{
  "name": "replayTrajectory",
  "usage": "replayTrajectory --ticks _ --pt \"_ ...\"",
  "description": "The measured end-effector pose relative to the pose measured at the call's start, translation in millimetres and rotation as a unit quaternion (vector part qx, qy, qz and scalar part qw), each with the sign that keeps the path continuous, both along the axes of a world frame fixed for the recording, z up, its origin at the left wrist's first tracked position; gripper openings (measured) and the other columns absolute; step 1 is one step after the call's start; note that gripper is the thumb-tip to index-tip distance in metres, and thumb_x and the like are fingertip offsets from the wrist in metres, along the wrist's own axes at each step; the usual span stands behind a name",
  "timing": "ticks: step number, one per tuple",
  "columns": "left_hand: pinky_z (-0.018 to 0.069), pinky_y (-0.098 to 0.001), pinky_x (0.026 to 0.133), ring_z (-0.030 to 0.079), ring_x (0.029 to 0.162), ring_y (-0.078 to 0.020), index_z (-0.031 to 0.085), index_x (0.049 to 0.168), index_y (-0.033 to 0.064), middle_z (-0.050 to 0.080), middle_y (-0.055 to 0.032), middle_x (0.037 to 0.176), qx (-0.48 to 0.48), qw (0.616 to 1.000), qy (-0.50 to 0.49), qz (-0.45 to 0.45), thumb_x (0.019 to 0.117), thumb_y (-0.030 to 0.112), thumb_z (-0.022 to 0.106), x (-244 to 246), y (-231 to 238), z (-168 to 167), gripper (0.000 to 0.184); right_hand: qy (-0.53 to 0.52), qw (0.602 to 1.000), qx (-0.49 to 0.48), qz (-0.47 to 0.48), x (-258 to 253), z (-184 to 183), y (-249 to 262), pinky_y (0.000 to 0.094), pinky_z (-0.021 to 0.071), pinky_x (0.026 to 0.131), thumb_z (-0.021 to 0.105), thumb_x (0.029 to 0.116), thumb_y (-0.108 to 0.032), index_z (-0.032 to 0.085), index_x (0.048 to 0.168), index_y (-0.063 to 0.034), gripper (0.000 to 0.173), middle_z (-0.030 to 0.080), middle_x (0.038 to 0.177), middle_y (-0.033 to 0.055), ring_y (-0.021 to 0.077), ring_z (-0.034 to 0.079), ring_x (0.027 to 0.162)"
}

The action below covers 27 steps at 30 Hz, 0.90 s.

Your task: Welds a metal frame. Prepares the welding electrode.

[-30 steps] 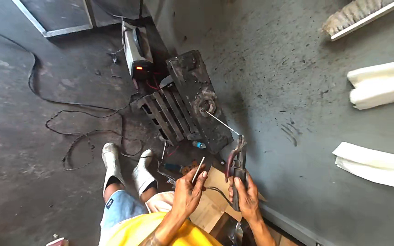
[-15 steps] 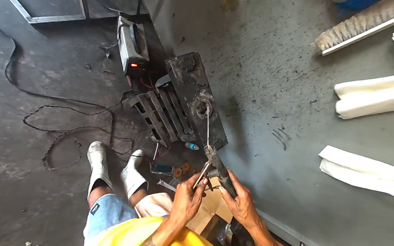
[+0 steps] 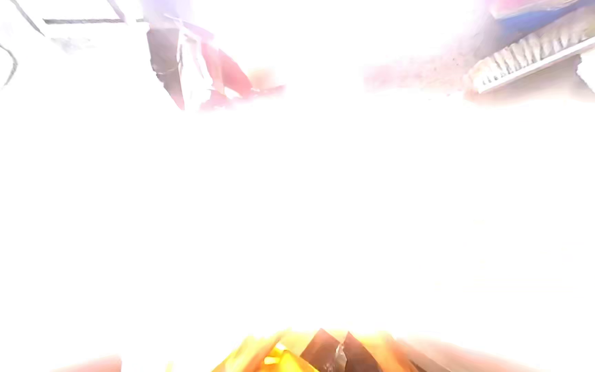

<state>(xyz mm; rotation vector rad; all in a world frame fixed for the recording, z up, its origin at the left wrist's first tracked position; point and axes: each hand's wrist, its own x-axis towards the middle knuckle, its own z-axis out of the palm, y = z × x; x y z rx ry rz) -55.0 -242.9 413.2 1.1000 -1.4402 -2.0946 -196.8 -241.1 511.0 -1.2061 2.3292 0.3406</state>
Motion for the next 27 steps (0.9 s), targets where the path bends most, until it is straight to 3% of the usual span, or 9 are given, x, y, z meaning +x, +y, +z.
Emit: replayTrajectory --ticks 1,2,5,9,12,18,21,26,27 --pt "0.0631 -0.0262 0.066 0.074 0.074 -0.0154 0.069 0.119 -0.0026 0.076 -0.0089 0.094 -0.016 0.987 0.099 0.127 0.1047 0.015 0.053 -33 22 -49 0.028 -0.020 0.975 -0.168 0.143 -41 -33 35 0.0228 0.0583 0.089 0.065 0.0965 -0.019 0.059 0.134 0.0120 0.049 0.072 0.120 0.0163 0.0132 0.072 0.102" --pt "0.0634 -0.0275 0.063 0.072 0.070 -0.0112 0.069 0.120 0.0017 0.075 -0.0031 0.092 0.027 0.975 0.141 0.171 0.1049 0.016 0.054 -51 28 -69 0.025 -0.058 0.954 -0.223 0.190 -66 -51 50 0.0261 0.0594 0.091 0.065 0.0980 -0.025 0.053 0.142 0.0096 0.057 0.071 0.125 0.0168 0.0129 0.072 0.105" --pt "0.0647 -0.0329 0.066 0.072 0.069 -0.0119 0.069 0.121 0.0045 0.075 -0.0021 0.092 0.107 0.973 0.122 0.167 0.1043 0.015 0.056 -61 24 -68 0.024 -0.093 0.963 -0.200 0.154 -78 -55 56 0.0323 0.0579 0.098 0.065 0.0991 -0.028 0.048 0.151 0.0004 0.061 0.068 0.133 0.0125 0.0126 0.070 0.112" --pt "0.0593 -0.0379 0.079 0.070 0.080 -0.0166 0.068 0.119 -0.0020 0.073 -0.0080 0.095 0.114 0.981 0.068 0.138 0.1010 0.015 0.060 -48 23 -53 0.026 -0.100 0.974 -0.185 0.083 -72 -50 57 0.0296 0.0571 0.094 0.067 0.0964 -0.022 0.060 0.137 -0.0006 0.046 0.071 0.120 0.0100 0.0110 0.069 0.105" --pt "0.0617 -0.0277 0.066 0.070 0.069 -0.0081 0.070 0.119 0.0051 0.074 0.0002 0.089 0.088 0.976 0.116 0.162 0.1038 0.017 0.056 -57 27 -65 0.023 -0.107 0.967 -0.191 0.132 -78 -53 57 0.0306 0.0566 0.100 0.065 0.0992 -0.026 0.047 0.151 0.0017 0.061 0.067 0.135 0.0135 0.0120 0.068 0.115" --pt "0.0624 -0.0292 0.070 0.071 0.073 -0.0076 0.071 0.119 0.0055 0.074 0.0002 0.091 0.082 0.978 0.106 0.160 0.1032 0.017 0.056 -59 23 -66 0.024 -0.103 0.965 -0.203 0.128 -78 -56 55 0.0322 0.0587 0.096 0.068 0.0974 -0.025 0.049 0.150 0.0013 0.062 0.070 0.129 0.0133 0.0126 0.071 0.110" --pt "0.0628 -0.0294 0.064 0.071 0.069 -0.0093 0.070 0.118 0.0041 0.074 -0.0004 0.088 0.083 0.975 0.116 0.172 0.1032 0.016 0.057 -61 24 -68 0.023 -0.112 0.963 -0.212 0.126 -80 -59 56 0.0309 0.0574 0.099 0.068 0.0974 -0.024 0.049 0.149 0.0023 0.061 0.069 0.131 0.0135 0.0116 0.069 0.113" --pt "0.0612 -0.0385 0.078 0.071 0.081 -0.0164 0.069 0.121 0.0012 0.074 -0.0071 0.096 0.111 0.982 0.074 0.135 0.0985 0.014 0.062 -52 25 -63 0.026 -0.115 0.972 -0.193 0.073 -73 -53 55 0.0322 0.0597 0.091 0.068 0.0968 -0.024 0.052 0.146 0.0010 0.058 0.072 0.121 0.0119 0.0113 0.071 0.102" --pt "0.0636 -0.0347 0.073 0.072 0.077 -0.0135 0.069 0.121 0.0027 0.075 -0.0044 0.094 0.099 0.980 0.093 0.147 0.1007 0.015 0.060 -54 24 -63 0.025 -0.120 0.969 -0.200 0.081 -73 -53 54 0.0298 0.0600 0.092 0.067 0.0973 -0.023 0.051 0.148 0.0015 0.059 0.071 0.124 0.0117 0.0099 0.071 0.103"
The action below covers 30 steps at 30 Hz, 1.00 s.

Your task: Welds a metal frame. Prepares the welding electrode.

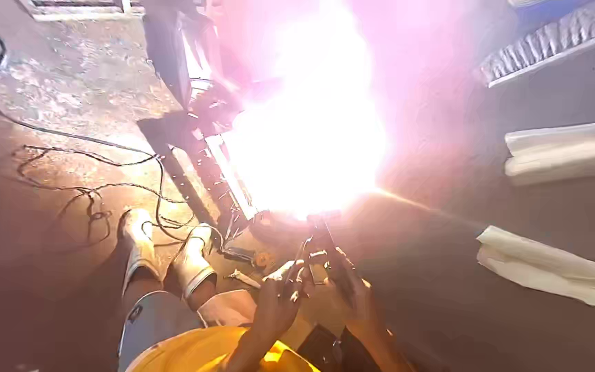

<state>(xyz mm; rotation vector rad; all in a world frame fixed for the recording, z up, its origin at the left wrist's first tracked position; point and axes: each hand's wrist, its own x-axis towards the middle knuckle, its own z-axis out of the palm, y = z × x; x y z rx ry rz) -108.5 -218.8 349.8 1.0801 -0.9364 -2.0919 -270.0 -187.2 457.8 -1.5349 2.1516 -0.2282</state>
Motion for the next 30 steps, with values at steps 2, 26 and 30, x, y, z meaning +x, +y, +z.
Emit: replayTrajectory --ticks 2,26,30 --pt "0.0623 -0.0287 0.064 0.070 0.068 -0.0089 0.069 0.120 0.0034 0.074 -0.0005 0.088 -0.016 0.999 0.024 0.021 0.1042 0.019 0.057 -2 -4 0 0.025 -0.005 1.000 -0.022 0.019 -2 -3 0 0.0276 0.0576 0.096 0.067 0.0982 -0.023 0.048 0.148 0.0059 0.061 0.068 0.131 0.0153 0.0101 0.069 0.110" --pt "0.0591 -0.0306 0.073 0.068 0.075 -0.0092 0.072 0.112 0.0019 0.073 -0.0025 0.088 -0.010 0.999 -0.031 -0.032 0.1008 0.019 0.059 -6 -7 2 0.024 0.014 1.000 -0.013 -0.003 -17 -3 0 0.0274 0.0593 0.089 0.066 0.0957 -0.024 0.061 0.135 0.0017 0.047 0.073 0.115 0.0091 0.0064 0.070 0.100" --pt "0.0622 -0.0288 0.063 0.070 0.067 -0.0088 0.070 0.120 0.0039 0.074 -0.0004 0.089 -0.024 0.999 0.039 0.017 0.1032 0.016 0.056 -12 -9 3 0.024 0.010 0.999 -0.031 0.017 -15 0 -1 0.0250 0.0564 0.098 0.068 0.0962 -0.025 0.052 0.146 0.0028 0.060 0.069 0.131 0.0119 0.0058 0.068 0.112"
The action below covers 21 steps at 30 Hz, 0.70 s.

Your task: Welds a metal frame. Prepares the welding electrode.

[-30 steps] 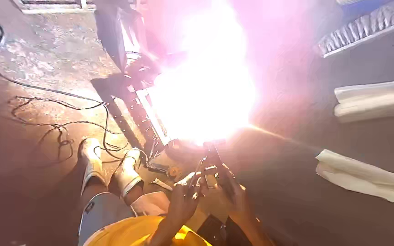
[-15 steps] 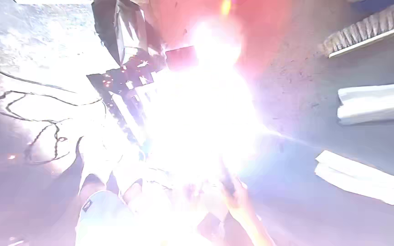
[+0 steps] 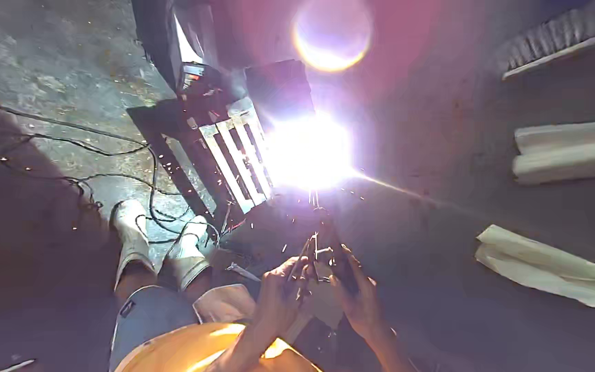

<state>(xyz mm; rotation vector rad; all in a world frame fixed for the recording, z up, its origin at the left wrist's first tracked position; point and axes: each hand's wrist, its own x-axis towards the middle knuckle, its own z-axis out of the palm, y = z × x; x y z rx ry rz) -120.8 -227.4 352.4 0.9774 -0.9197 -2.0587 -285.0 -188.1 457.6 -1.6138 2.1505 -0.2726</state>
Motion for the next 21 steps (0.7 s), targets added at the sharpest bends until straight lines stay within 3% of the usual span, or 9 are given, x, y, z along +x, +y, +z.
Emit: replayTrajectory --ticks 6,12,21 --pt "0.0625 -0.0287 0.066 0.070 0.070 -0.0081 0.070 0.118 0.0032 0.074 -0.0001 0.089 0.013 1.000 0.017 0.008 0.1024 0.017 0.059 -2 5 3 0.024 0.006 1.000 0.008 -0.029 -2 0 5 0.0272 0.0578 0.095 0.070 0.0942 -0.025 0.054 0.143 0.0043 0.059 0.071 0.124 0.0122 0.0073 0.070 0.107" --pt "0.0576 -0.0231 0.064 0.066 0.069 -0.0036 0.070 0.118 0.0043 0.072 0.0011 0.088 -0.027 0.999 -0.018 0.006 0.1020 0.016 0.058 -8 4 -4 0.023 -0.024 1.000 -0.003 0.005 -11 -5 4 0.0256 0.0576 0.096 0.068 0.0973 -0.023 0.051 0.147 0.0036 0.059 0.068 0.131 0.0121 0.0062 0.069 0.110" --pt "0.0644 -0.0310 0.065 0.072 0.070 -0.0113 0.069 0.119 0.0048 0.075 -0.0006 0.093 0.016 1.000 0.001 0.001 0.1043 0.016 0.056 -16 -2 -10 0.023 -0.031 0.999 -0.008 0.019 -18 -15 -4 0.0261 0.0571 0.098 0.067 0.0973 -0.021 0.049 0.147 0.0063 0.060 0.067 0.133 0.0147 0.0084 0.068 0.112"
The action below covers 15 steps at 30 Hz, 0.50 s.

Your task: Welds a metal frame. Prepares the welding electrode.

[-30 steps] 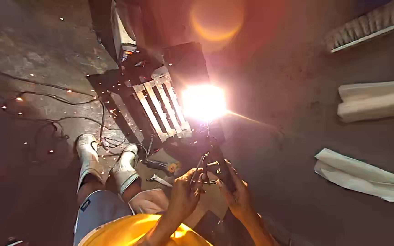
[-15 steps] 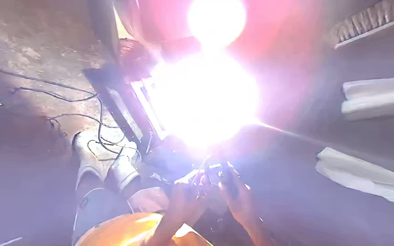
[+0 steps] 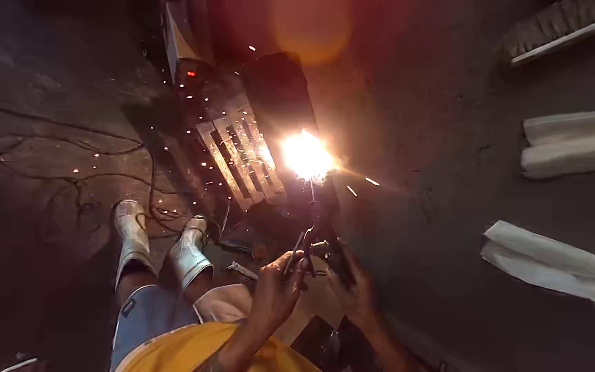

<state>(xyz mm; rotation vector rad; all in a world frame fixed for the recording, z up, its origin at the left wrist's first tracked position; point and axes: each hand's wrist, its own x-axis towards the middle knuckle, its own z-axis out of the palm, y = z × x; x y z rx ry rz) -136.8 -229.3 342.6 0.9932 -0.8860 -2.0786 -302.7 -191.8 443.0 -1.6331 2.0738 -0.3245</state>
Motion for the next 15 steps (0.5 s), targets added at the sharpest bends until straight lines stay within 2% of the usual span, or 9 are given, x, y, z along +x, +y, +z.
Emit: replayTrajectory --ticks 4,6,13,15 --pt "0.0630 -0.0292 0.062 0.070 0.067 -0.0098 0.070 0.119 0.0043 0.074 -0.0002 0.090 -0.018 1.000 0.002 0.019 0.1033 0.016 0.056 -0.5 4.4 1.4 0.024 0.018 1.000 0.014 -0.015 1.2 5.0 2.0 0.0274 0.0579 0.096 0.067 0.0974 -0.026 0.051 0.147 0.0029 0.060 0.069 0.130 0.0126 0.0074 0.069 0.110" --pt "0.0630 -0.0291 0.062 0.071 0.067 -0.0095 0.069 0.119 0.0033 0.074 -0.0002 0.089 -0.017 0.999 0.010 0.030 0.1028 0.016 0.057 -1.7 6.8 3.1 0.024 0.020 0.999 0.011 -0.026 0.1 5.4 4.2 0.0268 0.0596 0.091 0.068 0.0967 -0.028 0.053 0.146 0.0022 0.060 0.071 0.123 0.0106 0.0058 0.070 0.103" --pt "0.0616 -0.0274 0.060 0.069 0.066 -0.0080 0.070 0.118 0.0046 0.074 0.0013 0.087 -0.019 0.999 0.000 0.026 0.1032 0.017 0.057 -5.2 2.1 4.7 0.023 -0.021 1.000 -0.017 0.004 -8.1 0.8 1.3 0.0255 0.0578 0.097 0.067 0.0970 -0.020 0.050 0.146 0.0063 0.058 0.068 0.131 0.0126 0.0065 0.068 0.110" --pt "0.0624 -0.0277 0.061 0.070 0.066 -0.0082 0.070 0.118 0.0036 0.074 0.0008 0.089 -0.025 0.999 0.001 0.025 0.1034 0.017 0.057 -6.2 1.6 2.7 0.024 -0.007 1.000 -0.015 0.004 -7.4 0.9 -0.7 0.0246 0.0586 0.093 0.068 0.0965 -0.021 0.052 0.144 0.0060 0.057 0.070 0.126 0.0118 0.0056 0.070 0.106"
